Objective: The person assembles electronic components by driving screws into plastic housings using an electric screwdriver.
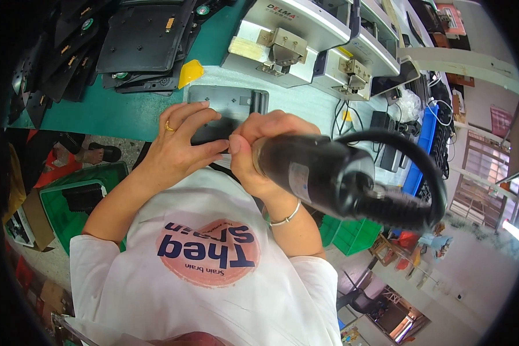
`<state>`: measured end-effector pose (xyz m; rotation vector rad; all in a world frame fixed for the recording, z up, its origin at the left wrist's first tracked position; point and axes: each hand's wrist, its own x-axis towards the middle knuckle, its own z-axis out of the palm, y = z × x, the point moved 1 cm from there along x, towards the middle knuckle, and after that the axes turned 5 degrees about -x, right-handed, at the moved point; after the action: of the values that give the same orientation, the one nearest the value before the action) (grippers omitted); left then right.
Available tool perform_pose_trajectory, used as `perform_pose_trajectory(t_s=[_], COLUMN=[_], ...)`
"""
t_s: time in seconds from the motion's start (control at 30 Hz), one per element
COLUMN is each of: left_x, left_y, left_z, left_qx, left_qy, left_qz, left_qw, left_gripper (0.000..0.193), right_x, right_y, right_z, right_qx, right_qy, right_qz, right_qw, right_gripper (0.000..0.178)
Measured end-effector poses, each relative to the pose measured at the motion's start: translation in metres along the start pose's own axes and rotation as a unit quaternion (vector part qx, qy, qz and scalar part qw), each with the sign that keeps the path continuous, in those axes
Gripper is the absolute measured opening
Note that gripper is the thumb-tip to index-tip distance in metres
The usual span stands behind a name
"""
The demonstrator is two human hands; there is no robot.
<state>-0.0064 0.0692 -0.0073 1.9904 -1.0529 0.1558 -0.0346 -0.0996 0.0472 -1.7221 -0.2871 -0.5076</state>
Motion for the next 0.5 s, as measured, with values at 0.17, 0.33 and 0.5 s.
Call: perform_pose_trajectory(t_s=[0.17, 0.33, 0.5], left_x=[0.002, 0.0, -0.002], left_y=[0.001, 0.005, 0.009], left_z=[0.001, 0.0, 0.001], left_qx=[-0.009, 0.016, 0.029], left_qy=[-0.002, -0.035, -0.047], left_qz=[0.006, -0.011, 0.001], left_qw=[1.0, 0.999, 0.998], left_gripper=[0.024, 0.032, 0.029], right_x=[-0.003, -0.01, 0.019], right_y=[-0.004, 0.0, -0.01], right_z=[0.005, -0.007, -0.078], right_qx=[0.03, 0.032, 0.137], right_qy=[0.033, 0.075, 0.224], right_qz=[-0.012, -0.005, -0.088], right_qw=[0.999, 0.997, 0.961], right_gripper=[0.044, 0.047, 0.045])
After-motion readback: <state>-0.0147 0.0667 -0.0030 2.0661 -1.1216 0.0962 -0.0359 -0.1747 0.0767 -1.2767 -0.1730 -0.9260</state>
